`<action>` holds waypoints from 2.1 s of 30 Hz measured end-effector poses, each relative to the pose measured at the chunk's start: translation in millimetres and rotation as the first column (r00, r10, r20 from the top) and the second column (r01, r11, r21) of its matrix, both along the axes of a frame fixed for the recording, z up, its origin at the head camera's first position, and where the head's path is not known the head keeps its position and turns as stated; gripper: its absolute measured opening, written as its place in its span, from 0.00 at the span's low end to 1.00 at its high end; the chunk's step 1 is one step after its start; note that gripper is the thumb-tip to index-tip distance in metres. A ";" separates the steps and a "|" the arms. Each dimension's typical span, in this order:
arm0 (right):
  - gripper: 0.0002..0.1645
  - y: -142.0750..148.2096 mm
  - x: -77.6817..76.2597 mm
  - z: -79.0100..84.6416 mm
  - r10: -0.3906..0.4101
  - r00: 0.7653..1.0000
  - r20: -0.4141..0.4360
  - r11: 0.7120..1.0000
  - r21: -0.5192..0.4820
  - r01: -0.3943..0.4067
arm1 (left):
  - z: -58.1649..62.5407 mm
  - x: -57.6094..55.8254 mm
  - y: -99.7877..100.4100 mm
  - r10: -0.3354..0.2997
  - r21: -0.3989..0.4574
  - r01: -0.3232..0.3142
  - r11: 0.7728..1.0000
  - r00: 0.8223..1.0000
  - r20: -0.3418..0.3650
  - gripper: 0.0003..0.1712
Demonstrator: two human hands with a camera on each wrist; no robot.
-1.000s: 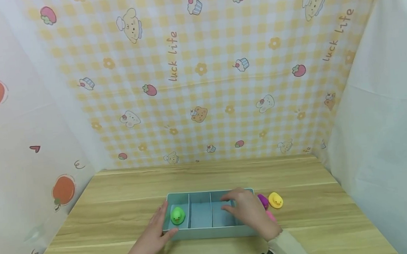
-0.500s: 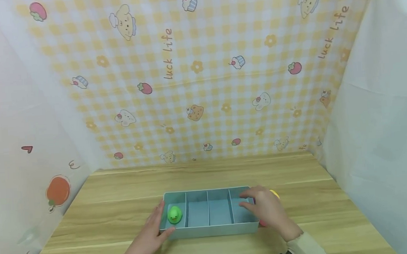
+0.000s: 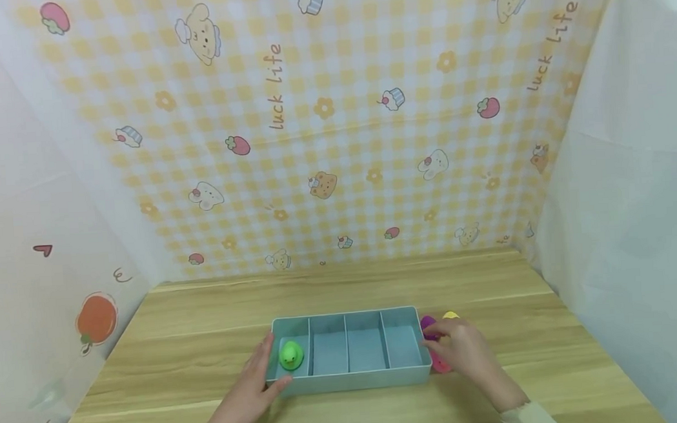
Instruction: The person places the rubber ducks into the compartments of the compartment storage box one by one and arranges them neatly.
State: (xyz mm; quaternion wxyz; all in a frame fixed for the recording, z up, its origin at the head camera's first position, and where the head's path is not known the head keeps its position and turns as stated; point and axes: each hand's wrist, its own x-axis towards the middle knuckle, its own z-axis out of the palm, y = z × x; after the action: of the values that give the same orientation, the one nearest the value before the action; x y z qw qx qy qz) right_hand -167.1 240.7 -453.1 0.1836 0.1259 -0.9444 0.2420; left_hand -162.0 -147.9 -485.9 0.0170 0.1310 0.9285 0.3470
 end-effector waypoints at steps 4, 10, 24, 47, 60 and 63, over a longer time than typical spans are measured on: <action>0.10 6.1 4.7 -3.4 -0.014 0.998 0.065 0.999 -0.035 0.016 | 0.4 -0.2 0.6 0.002 0.000 -0.002 1.000 1.000 -0.005 0.51; 0.15 11.8 10.7 -10.5 -0.045 0.992 0.122 0.996 -0.068 0.053 | -0.4 -0.8 -0.4 -0.002 0.004 0.002 1.000 1.000 0.004 0.51; 0.27 17.3 17.9 -34.3 -0.050 0.992 0.119 0.997 -0.054 0.057 | -2.4 -1.2 -0.9 -0.008 0.009 0.008 1.000 1.000 0.025 0.51; 0.27 16.0 13.9 -44.7 -0.108 0.948 0.300 0.991 -0.040 0.126 | -4.0 -1.7 -0.8 -0.008 -0.001 0.008 1.000 1.000 0.007 0.51; 0.27 22.2 21.7 -28.2 -0.137 0.959 0.249 0.988 -0.028 0.149 | -1.8 -0.4 -1.2 -0.003 0.009 0.003 1.000 1.000 0.024 0.51; 0.26 25.4 20.8 -24.3 -0.124 0.972 0.201 0.991 -0.019 0.130 | -1.2 0.3 -1.6 -0.010 0.007 0.010 1.000 1.000 0.027 0.51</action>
State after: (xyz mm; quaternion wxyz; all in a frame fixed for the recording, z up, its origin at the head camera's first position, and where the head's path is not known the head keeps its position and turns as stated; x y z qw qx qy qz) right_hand -146.3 266.1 -477.4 0.1051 0.0375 -0.9602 0.2562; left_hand -161.7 -149.4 -487.0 0.0311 0.1309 0.9263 0.3518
